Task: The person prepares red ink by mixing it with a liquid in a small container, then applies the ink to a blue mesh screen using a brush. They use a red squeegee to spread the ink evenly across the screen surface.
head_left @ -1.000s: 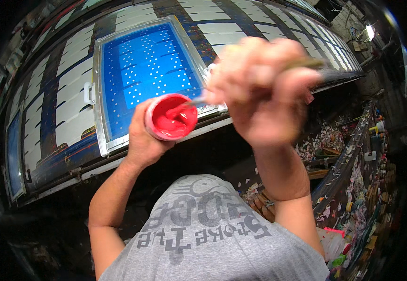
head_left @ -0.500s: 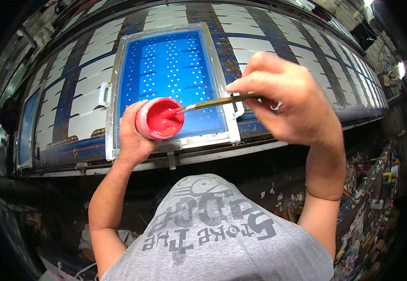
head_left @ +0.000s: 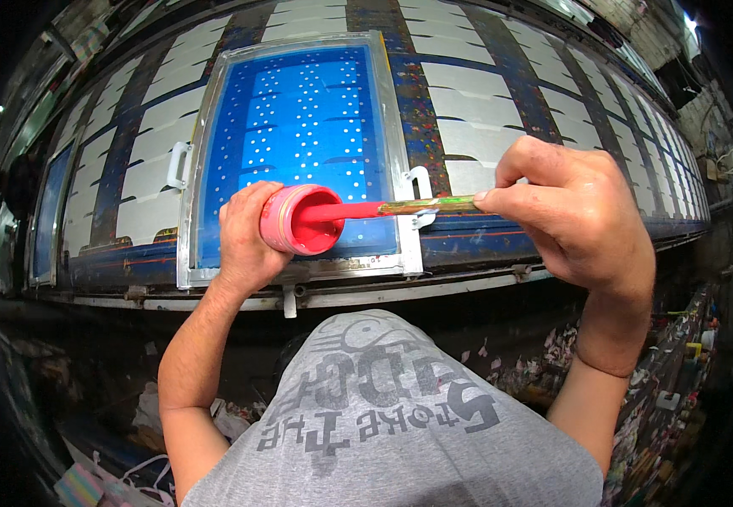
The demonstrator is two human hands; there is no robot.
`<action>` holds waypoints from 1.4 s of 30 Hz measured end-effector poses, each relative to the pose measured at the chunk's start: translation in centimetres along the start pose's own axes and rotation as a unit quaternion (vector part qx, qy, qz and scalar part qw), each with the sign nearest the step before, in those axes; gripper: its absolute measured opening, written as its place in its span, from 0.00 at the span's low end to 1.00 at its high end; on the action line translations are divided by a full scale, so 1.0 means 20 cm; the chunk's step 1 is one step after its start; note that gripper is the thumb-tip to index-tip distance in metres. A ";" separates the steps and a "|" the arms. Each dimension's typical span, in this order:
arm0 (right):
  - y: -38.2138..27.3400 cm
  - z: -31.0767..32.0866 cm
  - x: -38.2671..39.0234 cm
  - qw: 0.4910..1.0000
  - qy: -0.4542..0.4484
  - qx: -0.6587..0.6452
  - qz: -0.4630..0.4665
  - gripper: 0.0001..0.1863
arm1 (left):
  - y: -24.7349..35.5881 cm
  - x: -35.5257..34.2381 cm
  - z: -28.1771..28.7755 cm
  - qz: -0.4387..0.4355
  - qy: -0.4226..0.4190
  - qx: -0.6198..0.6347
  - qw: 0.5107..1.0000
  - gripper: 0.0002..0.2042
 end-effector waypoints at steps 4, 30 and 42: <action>0.00 -0.09 0.02 1.000 0.014 -0.005 0.013 0.12 | 0.02 -0.02 -0.07 -0.005 -0.003 0.021 1.000 0.47; -0.07 -0.06 0.15 0.995 -0.042 0.091 -0.019 0.07 | 0.16 -0.13 -0.28 -0.043 -0.048 -0.021 0.998 0.39; 0.03 -0.10 0.36 0.995 -0.050 0.071 -0.055 0.05 | 0.26 -0.15 -0.38 -0.055 -0.078 -0.056 0.994 0.38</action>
Point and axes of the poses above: each hand's wrist, its own x-axis away from the middle knuckle, its own z-axis out of the back of the hand, y = z × x, the point moved 8 cm from there along -x, towards the middle knuckle, and after that the axes turned 6 degrees about -y, right-handed, at the moved point
